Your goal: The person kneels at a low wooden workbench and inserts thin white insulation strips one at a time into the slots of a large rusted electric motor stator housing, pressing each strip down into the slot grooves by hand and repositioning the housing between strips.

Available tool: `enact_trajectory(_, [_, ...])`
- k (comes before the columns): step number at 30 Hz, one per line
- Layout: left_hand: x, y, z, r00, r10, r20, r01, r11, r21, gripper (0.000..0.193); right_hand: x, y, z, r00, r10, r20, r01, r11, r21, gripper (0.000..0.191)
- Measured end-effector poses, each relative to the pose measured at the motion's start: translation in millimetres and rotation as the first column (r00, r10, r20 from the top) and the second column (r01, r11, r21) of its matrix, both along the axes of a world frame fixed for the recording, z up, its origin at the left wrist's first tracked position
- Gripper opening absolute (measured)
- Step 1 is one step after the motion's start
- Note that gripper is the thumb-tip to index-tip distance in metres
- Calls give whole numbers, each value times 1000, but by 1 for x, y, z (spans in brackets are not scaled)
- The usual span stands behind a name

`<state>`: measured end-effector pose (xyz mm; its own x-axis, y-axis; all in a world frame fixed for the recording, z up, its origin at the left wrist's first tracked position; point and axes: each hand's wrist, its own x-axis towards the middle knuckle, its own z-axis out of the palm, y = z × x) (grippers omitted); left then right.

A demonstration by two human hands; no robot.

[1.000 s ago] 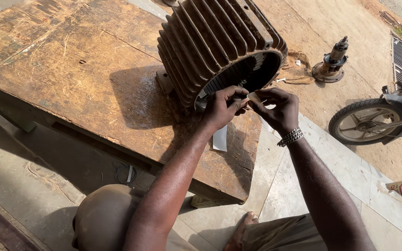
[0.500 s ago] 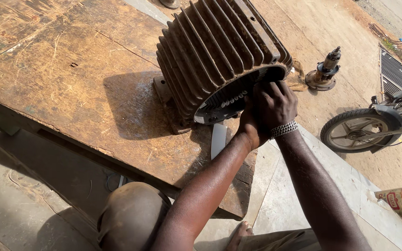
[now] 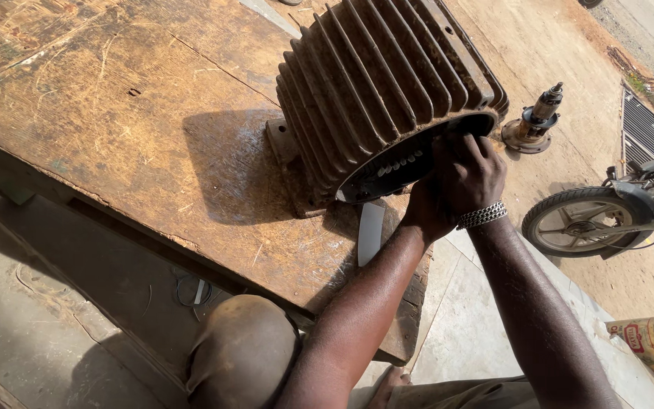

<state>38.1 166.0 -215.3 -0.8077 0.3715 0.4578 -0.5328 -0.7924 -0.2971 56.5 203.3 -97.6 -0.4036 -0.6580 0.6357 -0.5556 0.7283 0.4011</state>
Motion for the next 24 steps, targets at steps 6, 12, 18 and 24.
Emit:
enact_trajectory(6, [-5,4,8,778,531,-335,-627,633,-453,44,-15,14,-2,997,-9,-82,17,995,102,24])
enact_trajectory(12, [-9,-2,31,999,-16,33,11,990,138,38,-2,2,14,978,-199,57,188,968,165,22])
enact_trajectory(18, [-13,-29,47,945,252,209,-144,893,-426,35,49,-11,34,969,-212,129,196,972,128,24])
enact_trajectory(24, [-14,-31,43,942,244,229,-113,876,-469,20,48,-7,29,953,-281,110,266,955,135,31])
